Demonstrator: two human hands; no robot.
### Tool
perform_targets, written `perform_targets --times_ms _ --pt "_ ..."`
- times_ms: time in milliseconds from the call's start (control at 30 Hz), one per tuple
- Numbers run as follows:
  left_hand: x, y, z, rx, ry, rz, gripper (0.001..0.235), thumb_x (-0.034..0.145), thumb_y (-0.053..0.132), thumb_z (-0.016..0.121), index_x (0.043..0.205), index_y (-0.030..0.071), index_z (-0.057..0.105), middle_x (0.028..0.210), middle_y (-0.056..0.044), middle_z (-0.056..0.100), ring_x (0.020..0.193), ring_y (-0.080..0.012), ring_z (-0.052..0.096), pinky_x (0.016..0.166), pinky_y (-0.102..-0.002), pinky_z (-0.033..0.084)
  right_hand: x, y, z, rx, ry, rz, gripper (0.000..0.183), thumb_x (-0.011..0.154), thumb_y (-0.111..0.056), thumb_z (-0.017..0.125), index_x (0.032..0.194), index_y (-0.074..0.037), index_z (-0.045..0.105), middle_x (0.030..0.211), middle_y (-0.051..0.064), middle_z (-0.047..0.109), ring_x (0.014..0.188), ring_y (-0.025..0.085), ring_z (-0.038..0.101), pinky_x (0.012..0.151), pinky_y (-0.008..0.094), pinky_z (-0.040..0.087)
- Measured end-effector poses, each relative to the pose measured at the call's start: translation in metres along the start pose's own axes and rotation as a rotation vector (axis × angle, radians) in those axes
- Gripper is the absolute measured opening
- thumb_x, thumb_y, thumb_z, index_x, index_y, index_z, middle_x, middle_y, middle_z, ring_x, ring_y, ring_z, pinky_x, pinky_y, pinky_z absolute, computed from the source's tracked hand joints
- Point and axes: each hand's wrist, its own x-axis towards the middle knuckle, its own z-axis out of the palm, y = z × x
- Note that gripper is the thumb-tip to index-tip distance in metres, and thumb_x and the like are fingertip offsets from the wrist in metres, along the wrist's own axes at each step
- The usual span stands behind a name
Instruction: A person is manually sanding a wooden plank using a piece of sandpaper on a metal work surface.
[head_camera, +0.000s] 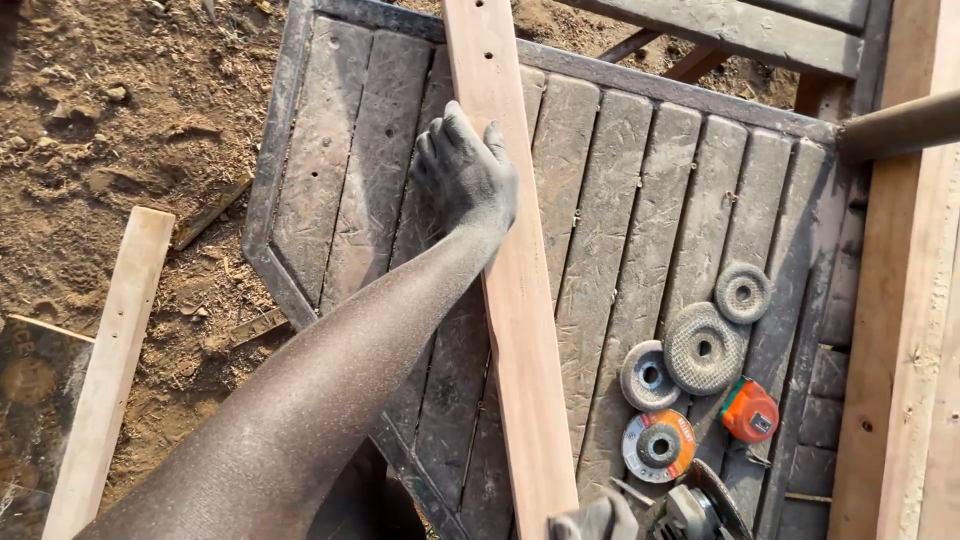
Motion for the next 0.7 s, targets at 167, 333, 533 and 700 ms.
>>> perform_targets --times_ms 167,333,533,700 --pt "-0.001 0.0 0.003 0.018 0.022 0.008 0.047 0.097 0.038 0.056 0.132 0.007 0.051 0.12 -0.017 0.065 0.11 -0.0399 0.058 0.09 -0.056 0.043 0.034 -0.019 0.011 -0.033 -0.005 0.01 0.076 0.086 -0.036 0.07 0.146 0.002 0.042 0.132 0.019 0.054 0.127 0.028 0.051 0.114 0.038 0.035" --pt "-0.001 -0.014 0.02 -0.031 0.136 0.057 0.053 0.096 0.043 0.056 0.136 0.008 0.049 0.11 -0.013 0.059 0.108 -0.0358 0.061 0.088 -0.053 0.05 0.149 -0.13 0.057 0.087 -0.043 -0.093 0.068 0.093 -0.046 0.073 0.139 -0.004 0.045 0.122 0.029 0.058 0.121 0.05 0.057 0.106 0.058 0.043" --pt "-0.001 -0.007 0.01 0.018 0.004 -0.002 0.048 0.096 0.039 0.057 0.132 0.009 0.049 0.122 -0.014 0.064 0.112 -0.0383 0.057 0.088 -0.057 0.044 0.162 -0.14 0.052 -0.003 -0.135 0.016 0.071 0.091 -0.052 0.059 0.145 -0.011 0.041 0.142 0.017 0.056 0.13 0.033 0.054 0.107 0.047 0.04" --pt "0.0 -0.004 0.007 0.009 0.012 -0.024 0.047 0.098 0.039 0.055 0.132 0.009 0.051 0.123 -0.013 0.065 0.115 -0.037 0.058 0.092 -0.056 0.043 0.0 -0.031 0.003 0.033 -0.085 0.041 0.07 0.087 -0.037 0.069 0.143 -0.004 0.044 0.116 0.01 0.068 0.113 0.021 0.063 0.107 0.034 0.041"
